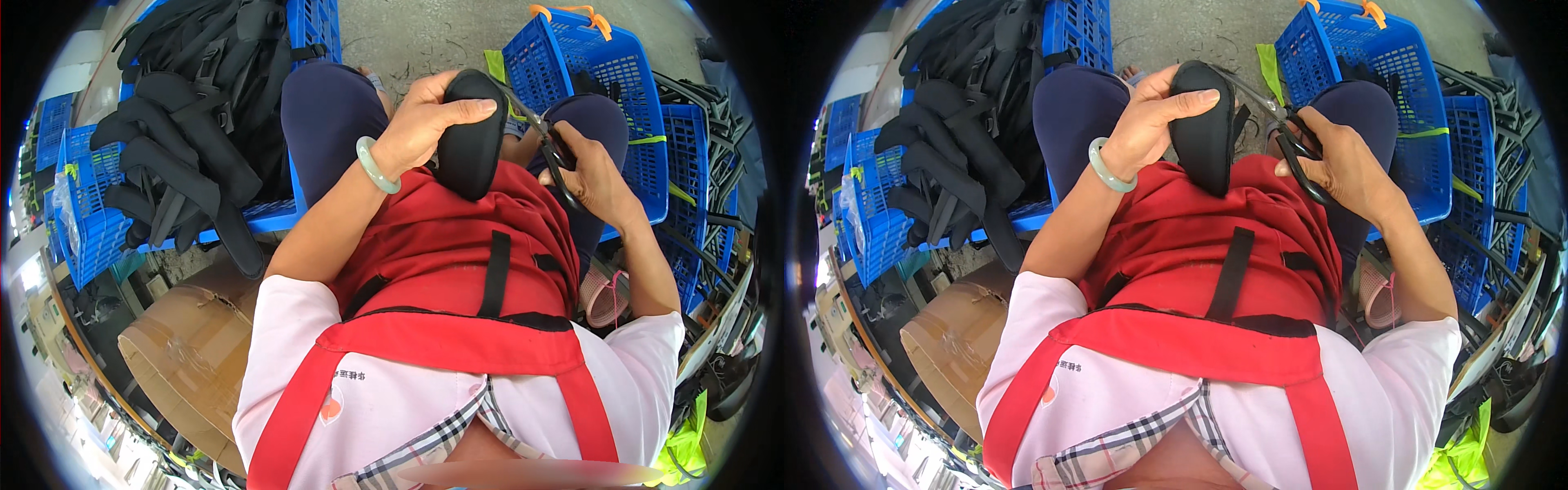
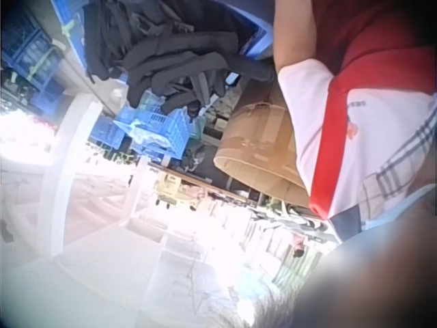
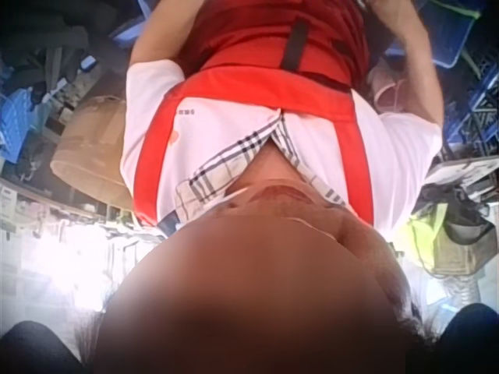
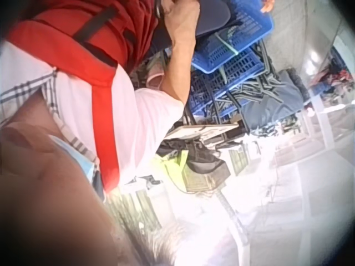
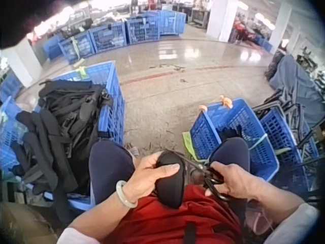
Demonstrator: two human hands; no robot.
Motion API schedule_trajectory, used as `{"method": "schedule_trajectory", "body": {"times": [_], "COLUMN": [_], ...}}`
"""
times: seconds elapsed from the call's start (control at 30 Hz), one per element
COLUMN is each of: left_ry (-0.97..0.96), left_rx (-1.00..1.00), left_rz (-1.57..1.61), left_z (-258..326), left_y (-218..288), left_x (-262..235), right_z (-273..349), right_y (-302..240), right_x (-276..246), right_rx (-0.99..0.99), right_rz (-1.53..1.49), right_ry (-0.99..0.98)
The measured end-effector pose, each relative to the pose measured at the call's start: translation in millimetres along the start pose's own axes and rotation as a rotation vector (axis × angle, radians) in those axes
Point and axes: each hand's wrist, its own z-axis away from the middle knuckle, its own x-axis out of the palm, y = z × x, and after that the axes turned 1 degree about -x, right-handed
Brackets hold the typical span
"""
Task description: Trimming excess rubber or foam material from curved black components using scissors.
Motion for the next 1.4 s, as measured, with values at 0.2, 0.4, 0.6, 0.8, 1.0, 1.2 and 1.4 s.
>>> {"method": "schedule_trajectory", "body": {"times": [0.2,0.4,0.6,0.8,1.0,1.2,1.4], "left_ry": [-0.024,-0.073,-0.050,-0.078,-0.123,-0.218,-0.267], "left_rx": [-0.034,-0.068,-0.098,-0.139,-0.135,-0.177,-0.213], "left_rz": [-0.008,0.032,0.014,0.043,0.015,-0.028,-0.047], "left_z": [2,1,2,3,5,5,8], "left_y": [2,-4,-5,-4,-12,-13,-17], "left_x": [6,9,11,11,13,13,19], "right_z": [6,14,9,13,15,22,25], "right_y": [-7,-11,-13,-10,-4,-3,-7], "right_x": [-20,-20,-26,-30,-31,-38,-47], "right_rx": [0.083,0.035,0.102,0.110,0.012,0.166,0.145], "right_rz": [0.144,0.171,0.197,0.104,0.118,0.087,0.125], "right_ry": [-0.064,-0.005,-0.111,-0.153,-0.209,-0.276,-0.306]}}
